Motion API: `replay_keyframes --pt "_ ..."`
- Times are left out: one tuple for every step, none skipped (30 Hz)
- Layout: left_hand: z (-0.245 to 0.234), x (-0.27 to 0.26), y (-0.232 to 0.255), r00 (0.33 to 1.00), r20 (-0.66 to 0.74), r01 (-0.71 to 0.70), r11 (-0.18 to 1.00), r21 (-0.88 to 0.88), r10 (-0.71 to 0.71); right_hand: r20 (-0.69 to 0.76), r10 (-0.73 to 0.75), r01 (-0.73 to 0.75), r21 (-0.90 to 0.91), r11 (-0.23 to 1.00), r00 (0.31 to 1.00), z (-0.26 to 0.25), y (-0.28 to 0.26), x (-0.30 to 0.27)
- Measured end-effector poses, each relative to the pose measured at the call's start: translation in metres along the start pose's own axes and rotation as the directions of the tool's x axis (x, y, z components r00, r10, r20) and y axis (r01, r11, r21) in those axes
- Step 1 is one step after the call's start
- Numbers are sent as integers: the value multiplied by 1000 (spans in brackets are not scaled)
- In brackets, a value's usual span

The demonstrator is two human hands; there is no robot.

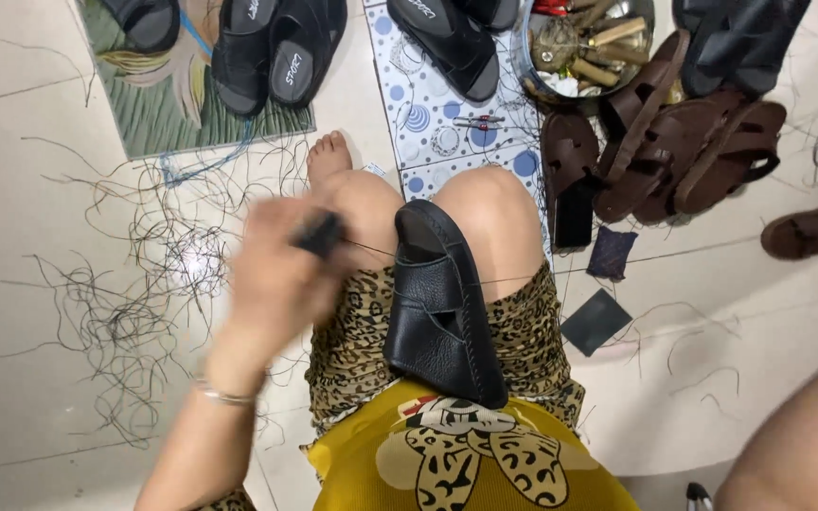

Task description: A person sits on the floor and uses a needle and thread to hand-sew the straps onto a black sandal.

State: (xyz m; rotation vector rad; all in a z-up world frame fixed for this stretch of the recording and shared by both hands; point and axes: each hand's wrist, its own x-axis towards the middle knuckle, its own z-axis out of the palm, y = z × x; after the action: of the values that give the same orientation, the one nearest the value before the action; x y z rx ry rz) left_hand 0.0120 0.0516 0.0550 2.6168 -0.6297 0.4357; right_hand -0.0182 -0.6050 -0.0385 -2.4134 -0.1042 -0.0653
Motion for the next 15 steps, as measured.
replay_keyframes --pt "2 7 24 986 169 32 985 -168 -3 30 -22 19 109 994 999 23 -58 7" --pt "1 10 30 986 169 37 986 -163 -9 58 -47 33 217 976 997 56 -102 13" --pt "0 14 35 972 233 50 993 -110 -23 78 -68 39 325 945 995 81 -150 17" --pt "0 19 41 955 294 59 997 -57 -40 95 -91 42 429 902 991 94 -202 26" --pt "1 16 34 954 298 55 997 -53 -36 91 -88 40 434 900 992 109 -229 27" --pt "2 14 25 935 340 187 951 -245 -96 314 -48 -105 451 886 948 125 -257 29" --pt "2 8 18 905 397 323 850 -416 -150 527 -13 -256 434 864 849 140 -285 29" --pt "-3 9 17 902 405 328 851 -410 -152 531 -13 -262 439 859 847 141 -288 28" --pt "-6 10 16 902 420 411 495 -766 -99 528 -83 -199 454 868 845 140 -291 30" --pt "-10 11 15 913 406 407 7 -914 -47 524 -152 -136 470 872 838 140 -293 33" --pt "-3 10 14 912 406 407 3 -914 -52 530 -152 -137 467 874 835 143 -296 33" --pt "5 9 14 919 369 324 -266 -908 -140 488 -215 -140 592 793 846 147 -298 32" --pt "13 6 15 906 351 194 -507 -840 -235 440 -270 -143 704 695 857 151 -299 31" --pt "14 9 15 904 353 191 -510 -838 -241 447 -269 -148 702 697 853 153 -307 29" --pt "15 13 14 882 371 155 -564 -811 -292 396 -233 -206 797 568 888 156 -314 28"
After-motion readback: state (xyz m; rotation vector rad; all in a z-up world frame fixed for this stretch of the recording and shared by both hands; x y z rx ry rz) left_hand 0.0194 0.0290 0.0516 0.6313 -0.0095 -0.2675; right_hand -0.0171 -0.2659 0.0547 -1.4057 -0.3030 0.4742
